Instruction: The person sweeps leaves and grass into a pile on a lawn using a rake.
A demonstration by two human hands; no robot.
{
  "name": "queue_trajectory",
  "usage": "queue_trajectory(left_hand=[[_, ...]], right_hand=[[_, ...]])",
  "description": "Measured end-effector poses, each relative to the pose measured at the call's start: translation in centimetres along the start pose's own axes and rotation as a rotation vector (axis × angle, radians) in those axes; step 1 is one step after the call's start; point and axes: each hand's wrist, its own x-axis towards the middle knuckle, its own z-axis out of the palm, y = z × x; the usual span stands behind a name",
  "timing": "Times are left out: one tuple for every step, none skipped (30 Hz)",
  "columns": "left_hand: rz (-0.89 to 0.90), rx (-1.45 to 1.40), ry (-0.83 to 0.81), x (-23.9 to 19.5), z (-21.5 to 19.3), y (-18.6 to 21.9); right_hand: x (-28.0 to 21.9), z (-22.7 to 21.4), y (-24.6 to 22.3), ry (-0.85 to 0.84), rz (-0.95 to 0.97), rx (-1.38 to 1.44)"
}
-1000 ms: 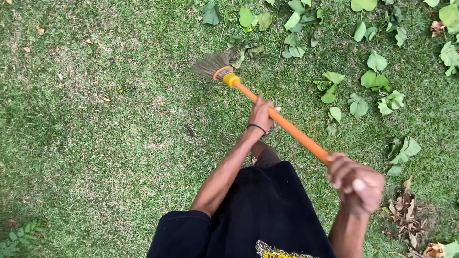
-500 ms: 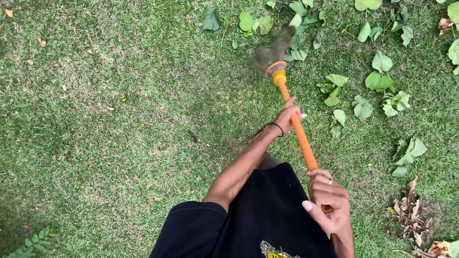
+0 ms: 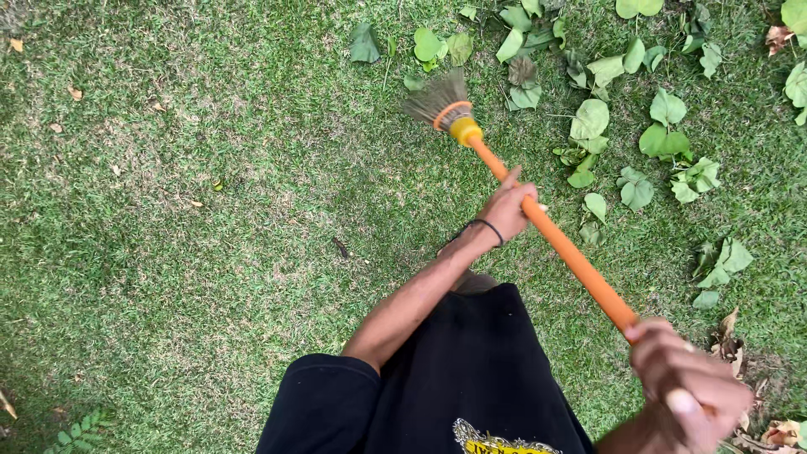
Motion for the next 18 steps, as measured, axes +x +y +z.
queue_trajectory(left_hand=[[-0.043, -0.004, 0.049, 0.2, -1.5, -1.6], [-0.086, -0.009, 0.099, 0.5, -3.1, -3.2], [-0.085, -0.007, 0.099, 1.3, -3.4, -6.7], [-0.077, 0.075, 0.148, 2.2, -3.8, -10.3], [-0.065, 0.160, 0.194, 3.2, -4.3, -14.0], [-0.063, 0.163, 0.193, 3.3, -3.9, -15.4], [-0.071, 0.126, 0.167, 3.6, -3.5, -16.8], [-0.079, 0.089, 0.140, 4.0, -3.1, -18.2], [-0.079, 0.089, 0.127, 4.3, -2.1, -16.0], [-0.047, -0.043, 0.096, 4.6, -1.1, -13.8], [-0.015, -0.179, 0.063, 4.6, 0.2, -11.8], [-0.015, -0.183, 0.049, 4.8, 2.2, -10.5], [-0.005, -0.196, -0.081, 5.7, 3.8, -9.1], [0.005, -0.207, -0.211, 6.7, 5.3, -7.5], [0.007, -0.206, -0.215, 7.2, 6.5, -6.2], [0.048, -0.199, -0.274, 7.7, 7.8, -4.9], [0.090, -0.192, -0.333, 8.2, 9.1, -3.5], [0.094, -0.193, -0.338, 8.2, 10.0, -2.7]], right_hand=[[0.0, 1.1, 2.7, 0.037, 0.007, 0.159], [0.0, 2.2, 5.4, 0.074, 0.013, 0.319], [0.5, 3.7, 7.0, 0.075, 0.013, 0.320], [1.0, 5.2, 8.6, 0.015, 0.080, 0.384], [1.4, 6.8, 10.3, -0.040, 0.148, 0.447], [2.1, 7.8, 9.6, -0.037, 0.145, 0.448], [2.9, 8.8, 8.9, -0.061, 0.130, 0.395], [3.7, 9.7, 8.2, -0.084, 0.115, 0.341], [3.2, 8.9, 8.6, -0.075, 0.122, 0.338], [2.7, 8.0, 9.0, -0.074, 0.094, 0.283], [1.8, 7.3, 9.4, -0.074, 0.068, 0.225], [1.5, 6.7, 7.4, -0.065, 0.077, 0.217], [1.9, 5.9, 5.7, -0.031, 0.134, 0.125], [2.4, 5.1, 4.0, 0.003, 0.192, 0.034], [2.2, 4.7, 3.4, 0.007, 0.192, 0.032], [2.0, 4.4, 2.9, 0.017, 0.196, -0.045], [1.8, 4.0, 2.3, 0.027, 0.200, -0.125], [2.6, 4.0, 1.0, 0.032, 0.201, -0.129]])
